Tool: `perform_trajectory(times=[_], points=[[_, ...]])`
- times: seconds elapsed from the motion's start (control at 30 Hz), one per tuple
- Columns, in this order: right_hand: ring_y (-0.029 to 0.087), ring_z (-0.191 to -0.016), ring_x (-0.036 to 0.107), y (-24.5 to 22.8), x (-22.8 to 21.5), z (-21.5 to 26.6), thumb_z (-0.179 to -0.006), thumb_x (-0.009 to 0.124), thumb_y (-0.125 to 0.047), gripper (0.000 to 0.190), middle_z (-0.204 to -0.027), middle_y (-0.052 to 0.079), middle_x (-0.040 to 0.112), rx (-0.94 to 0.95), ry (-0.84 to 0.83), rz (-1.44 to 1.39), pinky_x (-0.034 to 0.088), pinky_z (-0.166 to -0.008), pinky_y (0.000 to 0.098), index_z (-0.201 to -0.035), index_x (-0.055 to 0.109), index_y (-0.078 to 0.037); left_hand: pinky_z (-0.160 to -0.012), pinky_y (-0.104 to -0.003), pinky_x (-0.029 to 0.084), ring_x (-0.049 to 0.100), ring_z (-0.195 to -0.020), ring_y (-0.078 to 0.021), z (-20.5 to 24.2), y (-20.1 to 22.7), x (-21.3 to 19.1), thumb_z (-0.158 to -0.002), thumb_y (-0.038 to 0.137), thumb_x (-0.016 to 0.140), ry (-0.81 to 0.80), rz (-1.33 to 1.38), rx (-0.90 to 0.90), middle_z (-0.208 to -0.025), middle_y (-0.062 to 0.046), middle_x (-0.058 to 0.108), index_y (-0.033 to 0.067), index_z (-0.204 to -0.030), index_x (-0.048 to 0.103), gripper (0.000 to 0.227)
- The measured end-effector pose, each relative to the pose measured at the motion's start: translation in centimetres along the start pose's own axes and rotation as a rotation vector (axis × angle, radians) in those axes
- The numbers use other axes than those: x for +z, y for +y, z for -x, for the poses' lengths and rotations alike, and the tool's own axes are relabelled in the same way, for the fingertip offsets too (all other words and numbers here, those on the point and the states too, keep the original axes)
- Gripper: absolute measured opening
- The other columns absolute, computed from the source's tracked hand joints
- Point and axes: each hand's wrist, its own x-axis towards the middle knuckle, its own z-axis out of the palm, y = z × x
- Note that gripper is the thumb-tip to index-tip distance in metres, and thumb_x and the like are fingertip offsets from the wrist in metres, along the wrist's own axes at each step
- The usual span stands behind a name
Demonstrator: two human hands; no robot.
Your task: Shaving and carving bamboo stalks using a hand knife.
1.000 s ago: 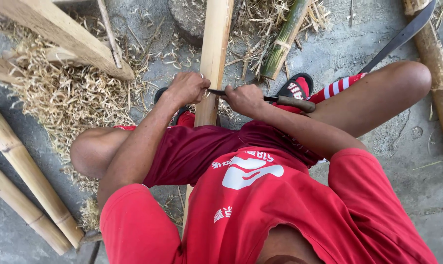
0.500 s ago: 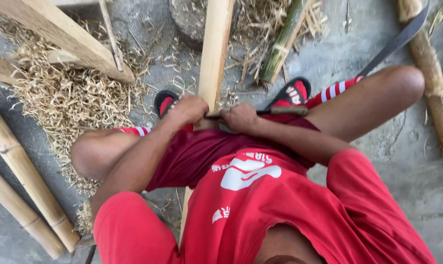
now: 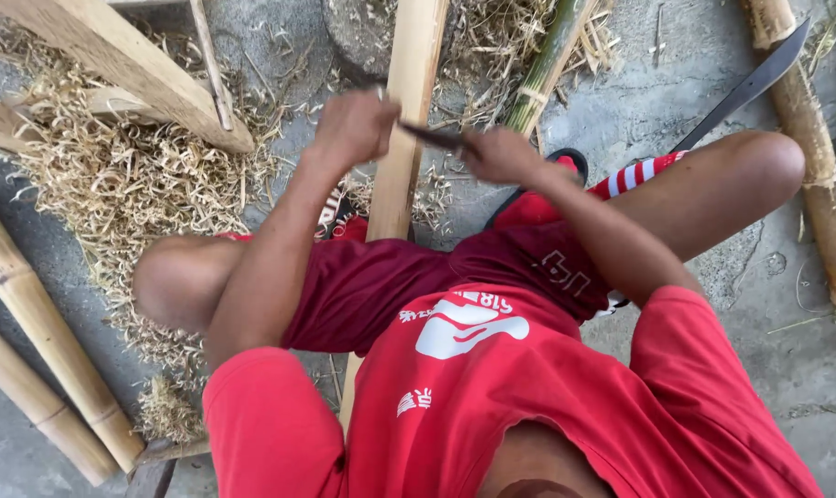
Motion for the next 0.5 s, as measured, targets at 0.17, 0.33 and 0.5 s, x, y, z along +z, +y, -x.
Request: perform_trajectory(times=[0.17, 0.33, 0.5], points=[[0.028, -0.066, 0.065, 4.5, -3.3, -3.8, -0.112, 0.052, -0.041, 0.034, -0.075, 0.014, 0.067, -0.087, 0.241, 0.144, 0.053, -0.065, 0.0471, -0.113, 0.062, -0.008, -0.064, -0.046, 0.055, 0.070, -0.081, -0.0310, -5.3, -3.3, 0.4, -0.090, 0.013, 0.068, 0.408, -0.011, 0.123, -0.089, -0.008, 0.071, 0.0114, -0.093, 0.074, 0.007], [0.024, -0.063, 0.068, 4.6, -5.6, -5.3, -0.112, 0.045, -0.045, 0.043, -0.076, 0.013, 0.068, -0.033, 0.102, 0.096, 0.059, -0.064, 0.0456, -0.112, 0.066, -0.008, -0.068, -0.040, 0.056, 0.067, -0.074, -0.0204, -8.9, -7.0, 5.0, -0.092, 0.010, 0.067, 0.242, 0.189, -0.014, -0.083, -0.003, 0.073, 0.0123, -0.092, 0.078, 0.011], [0.028, -0.061, 0.071, 1.9, -8.0, -4.8, -0.109, 0.045, -0.044, 0.041, -0.071, 0.013, 0.068, 0.072, 0.176, 0.282, 0.060, -0.059, 0.0466, -0.113, 0.069, -0.011, -0.064, -0.039, 0.056, 0.066, -0.071, -0.0202, -9.8, -6.9, 5.6, -0.098, 0.016, 0.066, 0.186, 0.171, -0.107, -0.082, -0.004, 0.069, 0.0114, -0.095, 0.075, 0.011]])
